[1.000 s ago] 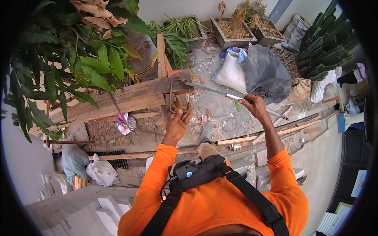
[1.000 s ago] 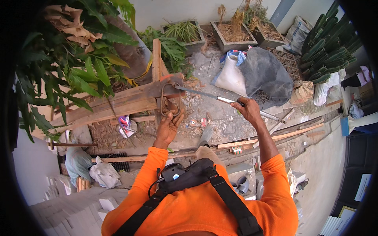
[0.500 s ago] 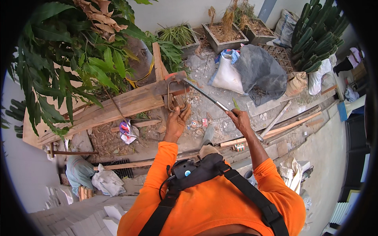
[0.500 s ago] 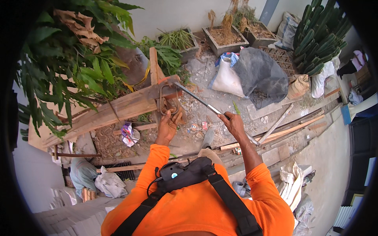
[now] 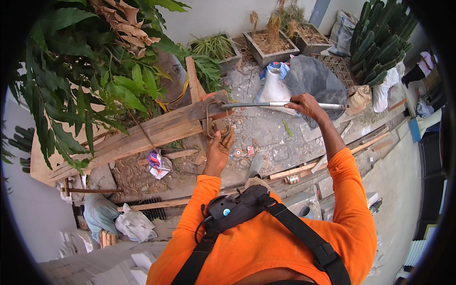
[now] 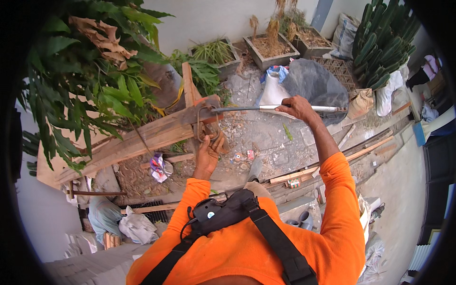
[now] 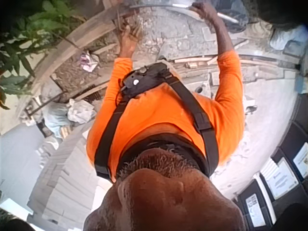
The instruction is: The person repeatedly bends a metal rod using a manual bender clamped to a wooden workbench. They adjust the rod and apply force with both hands to form a curved shape, then remove and reposition the rod multiple times.
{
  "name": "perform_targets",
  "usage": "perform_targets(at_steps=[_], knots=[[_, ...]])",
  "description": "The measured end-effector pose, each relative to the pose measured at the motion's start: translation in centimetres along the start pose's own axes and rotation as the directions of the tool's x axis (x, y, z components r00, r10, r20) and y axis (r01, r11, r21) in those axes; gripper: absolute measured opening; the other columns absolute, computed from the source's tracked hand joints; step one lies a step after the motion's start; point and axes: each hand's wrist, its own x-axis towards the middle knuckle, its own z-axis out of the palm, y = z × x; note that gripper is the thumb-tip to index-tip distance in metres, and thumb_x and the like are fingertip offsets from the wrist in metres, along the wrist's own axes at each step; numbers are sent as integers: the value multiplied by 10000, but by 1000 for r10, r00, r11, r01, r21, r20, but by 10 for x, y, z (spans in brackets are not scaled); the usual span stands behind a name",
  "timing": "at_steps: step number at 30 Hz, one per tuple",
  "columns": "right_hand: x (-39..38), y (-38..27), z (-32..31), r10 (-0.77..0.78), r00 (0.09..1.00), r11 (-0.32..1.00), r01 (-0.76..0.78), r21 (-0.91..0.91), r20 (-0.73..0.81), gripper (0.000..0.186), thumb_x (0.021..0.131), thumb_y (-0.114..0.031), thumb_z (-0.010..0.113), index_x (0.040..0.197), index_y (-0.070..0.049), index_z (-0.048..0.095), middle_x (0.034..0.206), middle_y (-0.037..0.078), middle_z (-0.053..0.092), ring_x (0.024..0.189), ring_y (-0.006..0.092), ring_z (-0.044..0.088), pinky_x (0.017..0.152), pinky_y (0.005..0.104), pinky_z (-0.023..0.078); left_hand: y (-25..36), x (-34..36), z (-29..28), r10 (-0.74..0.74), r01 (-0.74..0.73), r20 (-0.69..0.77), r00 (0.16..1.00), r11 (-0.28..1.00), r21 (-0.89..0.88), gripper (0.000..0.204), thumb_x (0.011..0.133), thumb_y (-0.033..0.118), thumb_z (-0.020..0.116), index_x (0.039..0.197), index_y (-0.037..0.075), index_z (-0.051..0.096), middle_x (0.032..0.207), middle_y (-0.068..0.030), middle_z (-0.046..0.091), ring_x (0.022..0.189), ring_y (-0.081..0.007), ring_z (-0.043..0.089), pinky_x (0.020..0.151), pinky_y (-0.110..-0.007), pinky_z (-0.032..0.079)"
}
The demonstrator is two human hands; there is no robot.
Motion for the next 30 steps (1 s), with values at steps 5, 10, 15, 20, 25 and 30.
perform_targets(at_steps=[5, 10, 15, 20, 25, 30], knots=[[-49, -31, 18, 129, 986, 989, -136, -59, -107, 620, 883, -666, 681, 831, -53, 754, 641, 160, 655, 670, 381, 676, 628, 462, 512, 0, -1, -5, 0, 1, 26, 1000, 1000, -11, 331, 1056, 234, 618, 1214, -54, 577, 1331, -234, 635, 1325, -353, 595, 1123, -428, 523], [-55, -44, 21, 184, 965, 978, -198, -60, -187, 620, 855, -692, 685, 885, -81, 788, 641, 146, 664, 673, 377, 684, 623, 460, 513, 3, -2, -5, -12, 12, 27, 1000, 1000, -1, 346, 1060, 235, 612, 1222, -69, 586, 1340, -231, 635, 1320, -357, 599, 1139, -441, 505], [-75, -55, 37, 278, 933, 954, -296, -47, -230, 628, 842, -710, 680, 853, -90, 781, 636, 133, 661, 677, 365, 684, 614, 473, 504, 4, 0, -4, -47, 48, 53, 997, 999, -15, 357, 1051, 250, 628, 1226, -60, 595, 1350, -237, 631, 1313, -364, 605, 1137, -448, 507], [-73, -37, 44, 238, 933, 967, -254, -25, -272, 628, 856, -721, 657, 810, -103, 756, 675, 133, 672, 714, 377, 687, 629, 481, 510, 11, -1, 0, -47, 42, 43, 998, 994, 100, 320, 1053, 249, 627, 1191, -31, 558, 1319, -212, 631, 1339, -384, 574, 1191, -476, 466], [-41, -21, 28, 175, 966, 978, -149, 147, -188, 745, 826, -798, 636, 823, -62, 750, 662, 154, 651, 712, 381, 676, 627, 502, 483, 19, -6, 8, 40, -39, -3, 999, 981, 189, 339, 1052, 240, 631, 1250, -20, 541, 1377, -161, 608, 1321, -337, 597, 1160, -423, 505], [-57, -54, 5, 233, 958, 891, -140, 432, -169, 797, 775, -784, 724, 896, 4, 751, 691, 170, 675, 664, 336, 653, 638, 479, 479, -1, -16, 56, 39, -120, 170, 985, 858, 499, 237, 1060, 213, 619, 1187, 23, 558, 1333, -161, 652, 1262, -305, 645, 1067, -394, 561]])
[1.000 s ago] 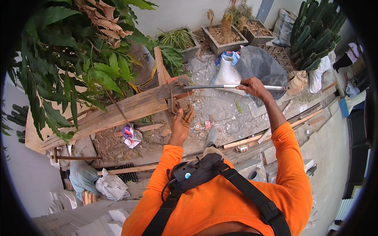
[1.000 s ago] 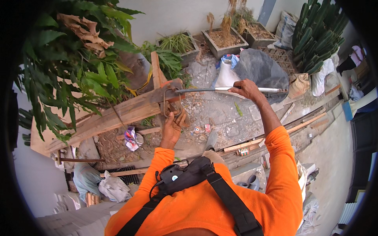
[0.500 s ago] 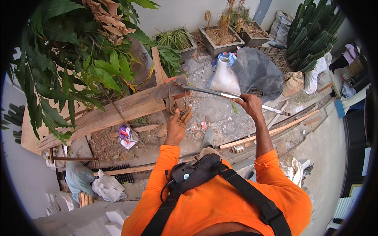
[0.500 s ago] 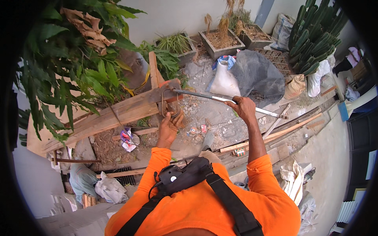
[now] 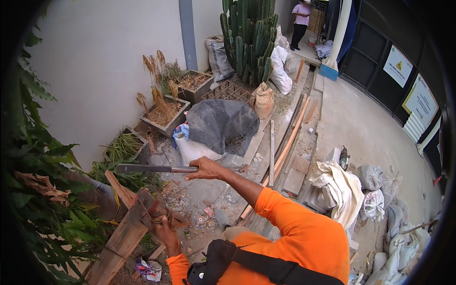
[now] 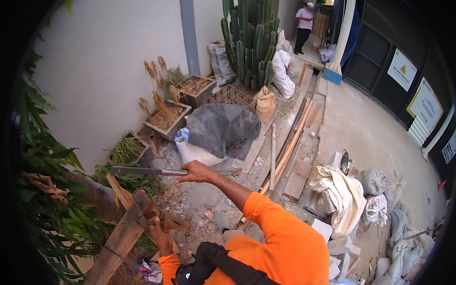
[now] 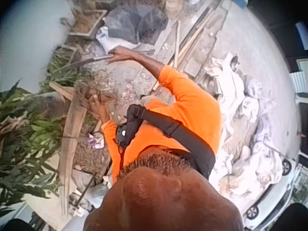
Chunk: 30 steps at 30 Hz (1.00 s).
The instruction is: The person repeatedly bends a metal rod using a manual bender clamped to a wooden workbench. They adjust the rod and apply force with both hands to form a curved shape, then remove and reposition the rod multiple times.
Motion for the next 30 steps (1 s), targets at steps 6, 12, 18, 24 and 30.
perform_targets(at_steps=[6, 12, 18, 24, 30], knots=[[-35, -14, 41, 56, 998, 875, -30, 482, -40, 548, 873, -530, 803, 940, 10, 743, 731, 73, 706, 711, 190, 652, 648, 388, 489, 2, -12, 37, -320, 232, 470, 822, 943, 237, 176, 1062, 174, 610, 1145, 32, 548, 1294, -209, 683, 1198, -317, 683, 1048, -382, 555], [-131, 43, 54, 411, 912, 820, -369, 437, -1, 296, 953, -293, 728, 852, -15, 726, 684, 43, 692, 642, 153, 610, 620, 368, 462, -67, -35, -17, -549, 421, 366, 751, 826, 376, 520, 1030, 333, 670, 1390, -3, 505, 1482, -200, 556, 1362, -322, 564, 1091, -442, 491], [-262, 167, 135, 544, 750, 826, -557, 85, -376, 251, 919, -229, 693, 969, 17, 703, 716, 208, 664, 658, 301, 669, 655, 442, 510, -149, -92, -149, -674, 671, -195, 713, 573, 471, 499, 1052, 363, 589, 1428, 42, 522, 1407, -125, 602, 1302, -276, 593, 1060, -438, 475], [-314, 208, 130, 530, 770, 820, -573, -18, -356, 265, 850, -227, 661, 893, 32, 697, 716, 277, 641, 705, 413, 691, 685, 509, 511, -199, -199, -246, -657, 773, -435, 616, 611, 172, 356, 1042, 329, 590, 1318, 106, 587, 1334, -93, 642, 1222, -250, 642, 934, -443, 514], [-178, 303, 4, 715, 626, 699, -633, 332, -312, 366, 893, -291, 734, 726, 29, 671, 538, 113, 590, 414, 223, 574, 413, 391, 437, -189, -254, -250, -681, 837, -550, 483, 544, 62, 323, 1038, 321, 593, 1296, 125, 592, 1307, -83, 645, 1188, -248, 655, 909, -441, 517]])
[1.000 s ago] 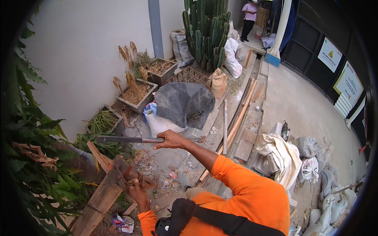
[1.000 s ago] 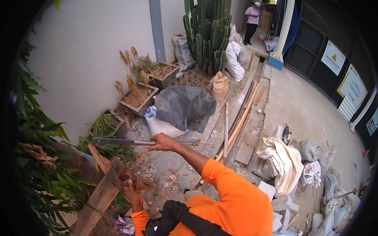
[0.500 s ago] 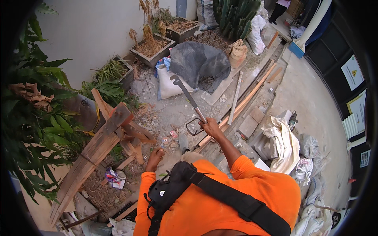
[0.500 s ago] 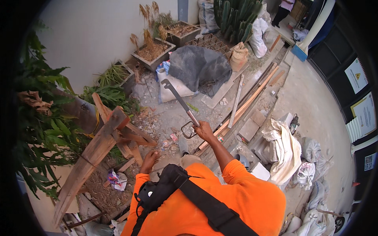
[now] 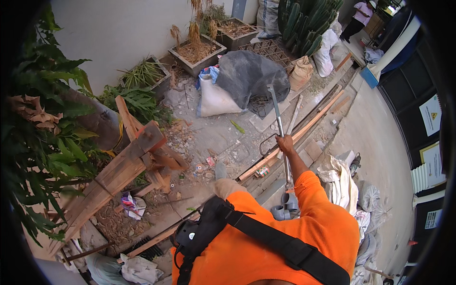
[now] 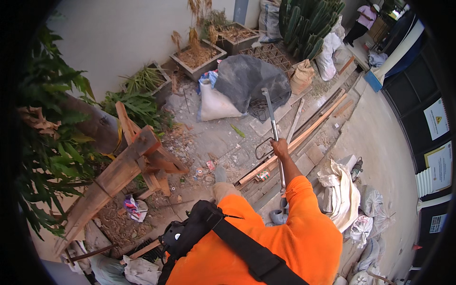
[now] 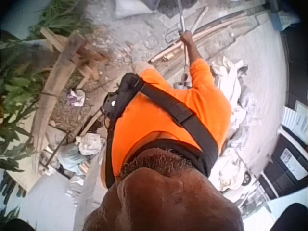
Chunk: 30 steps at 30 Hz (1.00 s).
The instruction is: The person repeatedly bends a metal rod using a manual bender clamped to a wooden workbench. They adjust the rod and apply force with both hands to form a curved shape, then remove and reposition the rod multiple times.
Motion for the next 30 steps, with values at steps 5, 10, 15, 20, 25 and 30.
perform_targets(at_steps=[5, 10, 15, 20, 25, 30], knots=[[162, -67, -41, -320, 755, 892, 37, -451, -572, 534, 888, -454, 767, 825, 75, 726, 749, 272, 712, 755, 463, 728, 703, 507, 579, -5, -13, -9, -1, -2, -63, 998, 999, -50, 297, 1036, 315, 595, 1277, 141, 595, 1285, -74, 648, 1159, -246, 666, 888, -439, 519], [174, -73, -24, -143, 924, 981, 84, -176, -355, 520, 890, -431, 761, 757, 69, 710, 752, 282, 702, 729, 434, 728, 677, 504, 571, -29, -22, -41, 119, -150, -167, 979, 971, -187, 270, 1033, 308, 597, 1258, 158, 599, 1262, -66, 651, 1131, -244, 676, 867, -438, 522], [50, 62, 30, -85, 996, 996, 86, 11, -30, 477, 933, -323, 712, 616, 0, 563, 534, 111, 568, 397, 239, 562, 381, 407, 447, -53, -27, -61, 399, -672, -605, 690, 663, -330, 233, 1039, 236, 585, 1246, 131, 600, 1174, -49, 655, 1039, -223, 676, 825, -379, 527], [-169, 155, 65, 511, 801, 857, -501, -120, 311, 345, 970, -287, 651, 712, -81, 550, 519, 24, 456, 395, 184, 453, 371, 359, 358, 51, -108, -106, 456, -913, -886, 85, 391, 113, 205, 1052, 142, 523, 1207, 35, 605, 1115, -77, 617, 995, -195, 598, 868, -335, 478], [-248, 139, 95, 538, 671, 841, -464, -277, 509, 289, 963, -250, 660, 758, -66, 571, 549, 45, 486, 424, 193, 478, 389, 372, 368, 147, -184, -167, 636, -735, -765, -103, 470, 489, 264, 1041, 176, 521, 1213, -1, 613, 1199, -154, 637, 1055, -262, 610, 910, -372, 490], [-267, 126, 116, 450, 663, 892, -371, -260, 598, 235, 956, -214, 668, 805, -51, 591, 579, 67, 516, 453, 202, 502, 407, 384, 379, 250, -159, -163, 643, -782, -507, 574, 615, -105, 453, 1060, 417, 519, 1258, 22, 621, 1185, -118, 676, 1061, -232, 649, 902, -397, 519]])
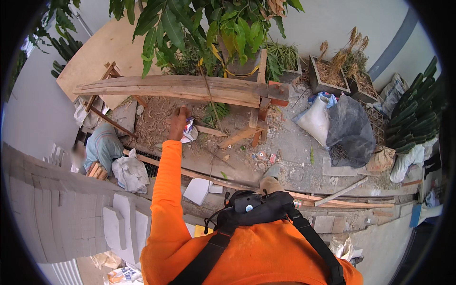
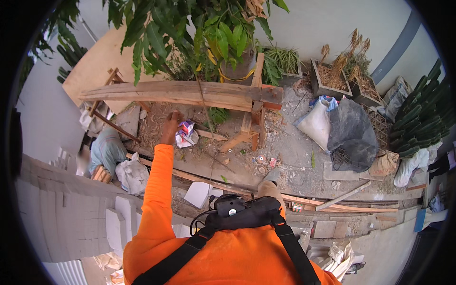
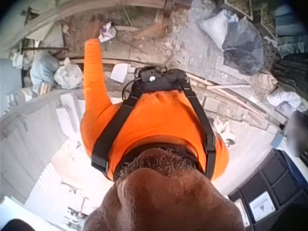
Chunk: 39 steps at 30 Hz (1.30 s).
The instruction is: The person repeatedly bends a metal rod using a manual bender clamped to a wooden workbench. They adjust the rod and apply force with both hands to form a curved shape, then remove and reposition the rod multiple times.
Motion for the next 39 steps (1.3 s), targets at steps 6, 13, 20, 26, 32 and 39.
perform_targets(at_steps=[6, 13, 20, 26, 32, 39], knots=[[3, 46, -36, 111, 992, 994, -109, 30, -54, 174, 947, -170, 679, 861, -33, 615, 614, 92, 553, 487, 213, 532, 428, 400, 392, -3, 36, 104, -280, 402, 354, 893, 848, -345, 367, 1100, 383, 474, 1207, 52, 592, 942, -35, 631, 786, -128, 574, 661, -296, 506], [78, 16, -129, 226, 971, 974, -228, -12, -81, 125, 935, -118, 694, 922, -14, 625, 647, 116, 583, 523, 222, 558, 451, 410, 398, -1, -41, 187, 90, -3, 127, 988, 828, -560, 272, 1118, 322, 498, 1073, 70, 589, 739, 40, 426, 576, -73, 357, 527, -244, 364], [229, -174, -212, 139, 990, 990, -139, -27, 2, 137, 941, -123, 689, 957, -22, 598, 657, 103, 566, 521, 211, 512, 454, 404, 376, 0, -115, 374, 262, -120, 379, 887, 925, -360, 296, 1136, 324, 442, 1124, 49, 553, 1093, -96, 657, 1181, -231, 642, 1071, -409, 511], [325, -364, -306, 192, 976, 965, -167, -202, 107, 133, 947, -137, 691, 965, -33, 610, 673, 92, 564, 518, 199, 484, 447, 393, 377, -24, -125, 517, 25, 171, 451, 892, 905, -390, 287, 1132, 270, 441, 1208, 22, 565, 1326, -187, 643, 1304, -310, 603, 1122, -453, 502], [375, -497, -360, -25, 999, 892, 38, -451, 35, 122, 923, -106, 695, 904, -21, 610, 646, 93, 553, 465, 191, 494, 401, 375, 371, -25, -125, 574, -140, 413, 511, 848, 779, -471, 253, 1132, 250, 443, 1218, 49, 570, 1333, -202, 643, 1292, -319, 617, 1113, -452, 513], [356, -522, -354, -183, 968, 709, 249, -660, 170, 185, 841, -175, 755, 851, -8, 677, 626, 89, 602, 462, 199, 545, 402, 370, 420, -18, -122, 593, -81, 481, 590, 803, 674, -562, 250, 1119, 285, 481, 1216, 73, 571, 1238, -113, 661, 1315, -327, 606, 1129, -462, 497]])
